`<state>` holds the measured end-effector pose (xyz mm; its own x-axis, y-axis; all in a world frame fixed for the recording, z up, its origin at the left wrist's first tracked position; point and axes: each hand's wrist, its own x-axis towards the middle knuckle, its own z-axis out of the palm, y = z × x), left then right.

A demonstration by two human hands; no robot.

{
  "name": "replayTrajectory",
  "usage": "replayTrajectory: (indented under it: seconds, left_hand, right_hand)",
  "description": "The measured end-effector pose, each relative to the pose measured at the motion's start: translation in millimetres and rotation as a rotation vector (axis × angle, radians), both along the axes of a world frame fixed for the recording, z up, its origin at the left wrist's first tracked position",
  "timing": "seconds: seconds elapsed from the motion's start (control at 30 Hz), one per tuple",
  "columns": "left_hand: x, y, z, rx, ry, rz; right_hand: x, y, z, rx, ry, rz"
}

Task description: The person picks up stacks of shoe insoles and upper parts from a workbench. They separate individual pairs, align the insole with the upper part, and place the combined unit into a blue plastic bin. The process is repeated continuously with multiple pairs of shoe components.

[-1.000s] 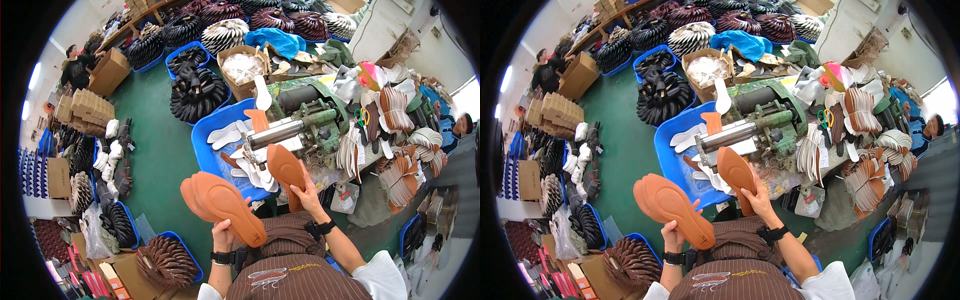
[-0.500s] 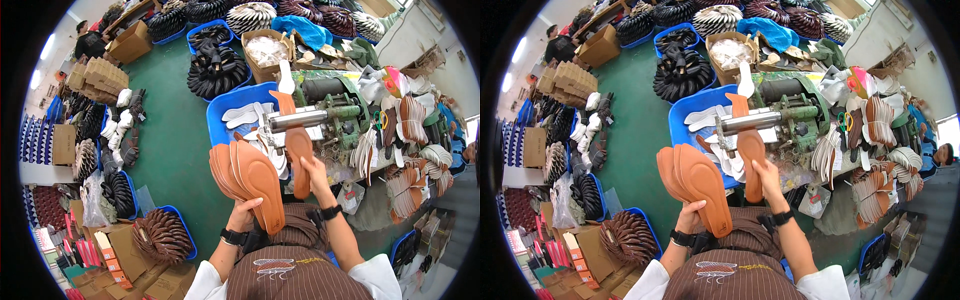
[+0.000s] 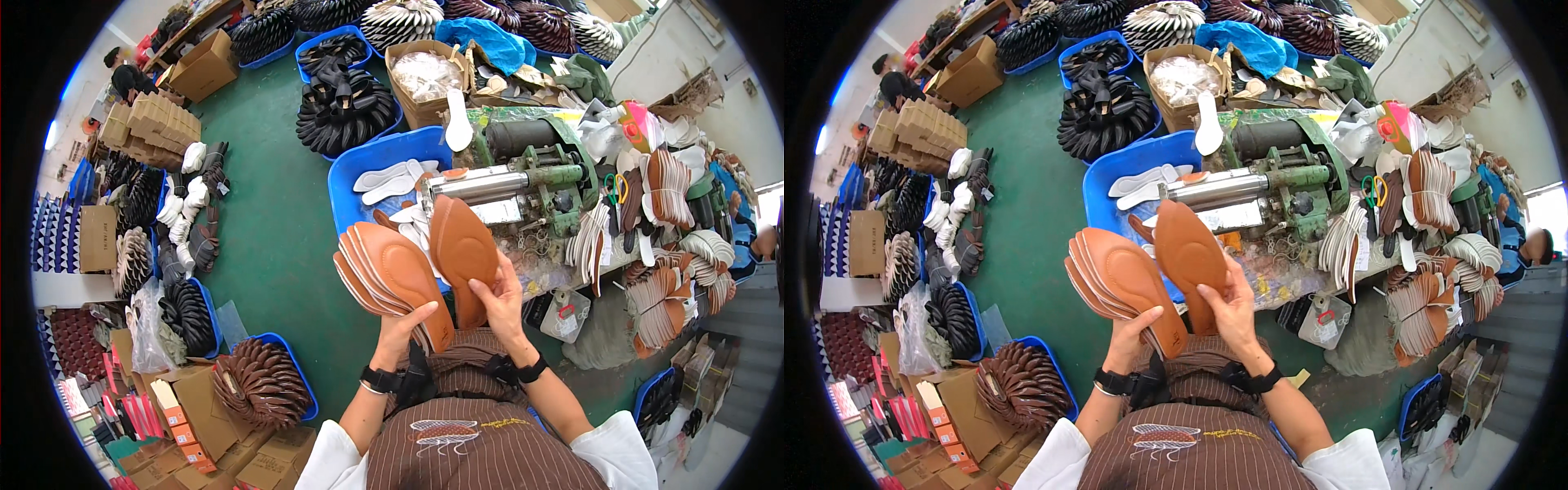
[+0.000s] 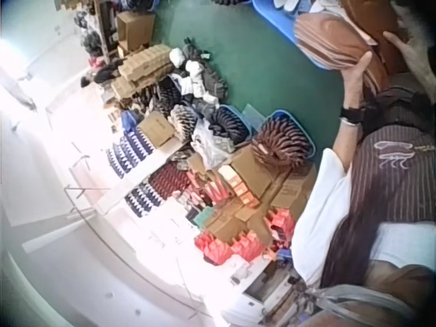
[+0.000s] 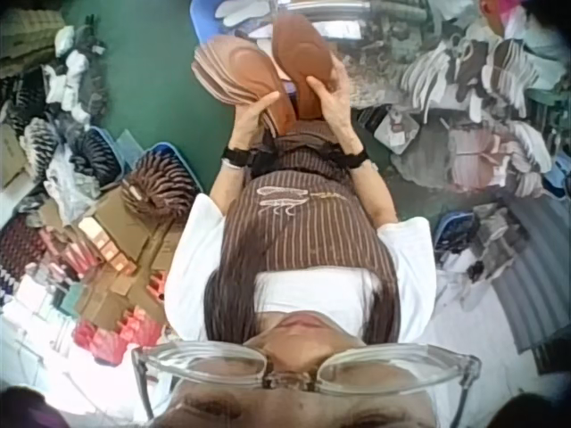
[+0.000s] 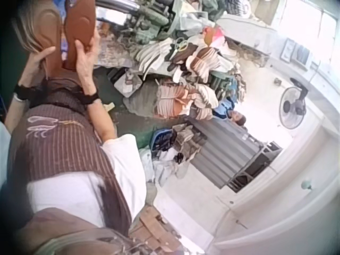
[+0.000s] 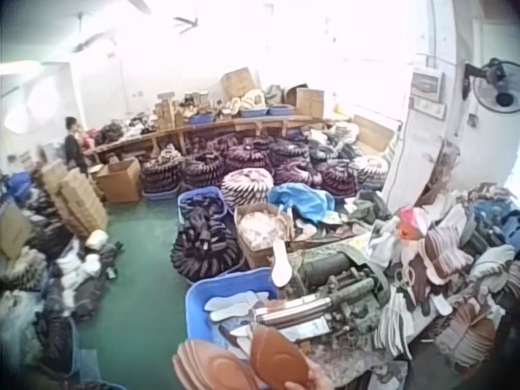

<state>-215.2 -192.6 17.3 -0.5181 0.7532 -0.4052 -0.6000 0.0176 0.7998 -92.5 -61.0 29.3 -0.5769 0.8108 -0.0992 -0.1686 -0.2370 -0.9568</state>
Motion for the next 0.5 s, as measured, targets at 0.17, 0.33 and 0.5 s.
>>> replayTrajectory:
  seconds: [0.17, 0.33, 0.5]
  left_hand:
    - [-21, -6, 4, 0.257, -0.308, -0.164]
    - [-19, -2, 10, 0.244, -0.372, -0.185]
    - [-7, -3, 2, 0.104, -0.320, -0.048]
  right_hand:
    - [39, 15, -60, 0.021, -0.181, 0.010]
    - [12, 52, -73, 0.090, -0.174, -0.166]
    - [2, 45, -28, 0.025, -0.170, -0.006]
